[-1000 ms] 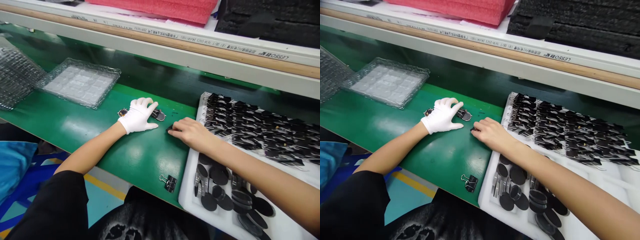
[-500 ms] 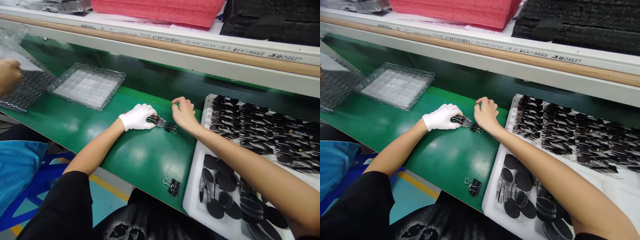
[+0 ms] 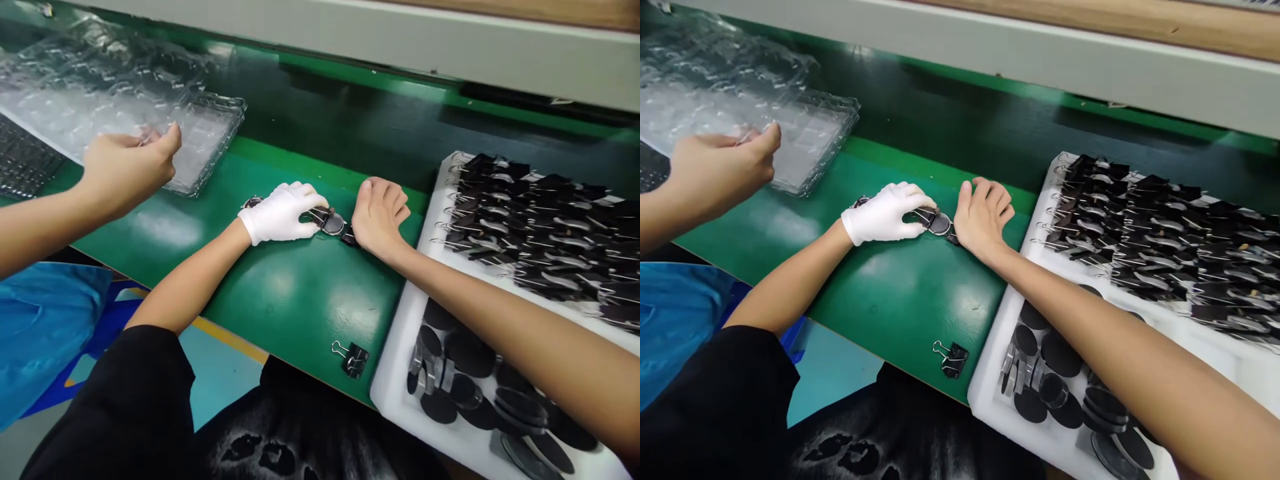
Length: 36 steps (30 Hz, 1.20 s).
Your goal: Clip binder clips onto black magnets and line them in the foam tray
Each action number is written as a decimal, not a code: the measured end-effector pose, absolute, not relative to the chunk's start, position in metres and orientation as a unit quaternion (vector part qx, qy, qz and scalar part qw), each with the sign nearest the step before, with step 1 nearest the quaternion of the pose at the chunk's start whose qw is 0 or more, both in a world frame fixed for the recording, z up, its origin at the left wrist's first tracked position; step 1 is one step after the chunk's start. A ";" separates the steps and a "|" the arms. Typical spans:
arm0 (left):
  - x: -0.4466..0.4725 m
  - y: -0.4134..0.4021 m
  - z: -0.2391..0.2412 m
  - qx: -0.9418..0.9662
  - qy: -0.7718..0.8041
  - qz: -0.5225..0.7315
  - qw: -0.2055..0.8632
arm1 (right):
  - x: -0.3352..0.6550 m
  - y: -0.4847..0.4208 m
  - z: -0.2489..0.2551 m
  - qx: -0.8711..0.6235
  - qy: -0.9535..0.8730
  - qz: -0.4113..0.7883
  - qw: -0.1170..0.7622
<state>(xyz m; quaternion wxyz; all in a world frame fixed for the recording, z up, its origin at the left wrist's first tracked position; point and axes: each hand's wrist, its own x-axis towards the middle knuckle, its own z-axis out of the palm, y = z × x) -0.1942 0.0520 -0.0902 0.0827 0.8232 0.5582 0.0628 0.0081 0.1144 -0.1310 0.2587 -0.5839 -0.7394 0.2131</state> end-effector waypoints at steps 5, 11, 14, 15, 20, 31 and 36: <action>-0.192 0.053 -0.094 0.820 0.555 0.077 0.115 | 0.016 0.115 -0.146 -0.575 -0.745 0.175 0.288; -0.187 0.054 -0.096 0.818 0.556 0.074 0.127 | 0.026 0.123 -0.162 -0.519 -0.794 0.132 0.286; -0.187 0.055 -0.098 0.821 0.552 0.074 0.124 | 0.028 0.123 -0.161 -0.518 -0.804 0.153 0.250; -0.187 0.055 -0.099 0.822 0.550 0.073 0.125 | 0.028 0.122 -0.161 -0.514 -0.811 0.157 0.230; -0.185 0.056 -0.100 0.814 0.559 0.064 0.141 | 0.028 0.121 -0.163 -0.502 -0.826 0.126 0.223; -0.184 0.053 -0.100 0.832 0.541 0.059 0.109 | 0.015 0.113 -0.144 -0.557 -0.752 0.192 0.297; -0.191 0.052 -0.095 0.845 0.520 0.067 0.108 | 0.022 0.128 -0.126 -0.540 -0.725 0.281 0.323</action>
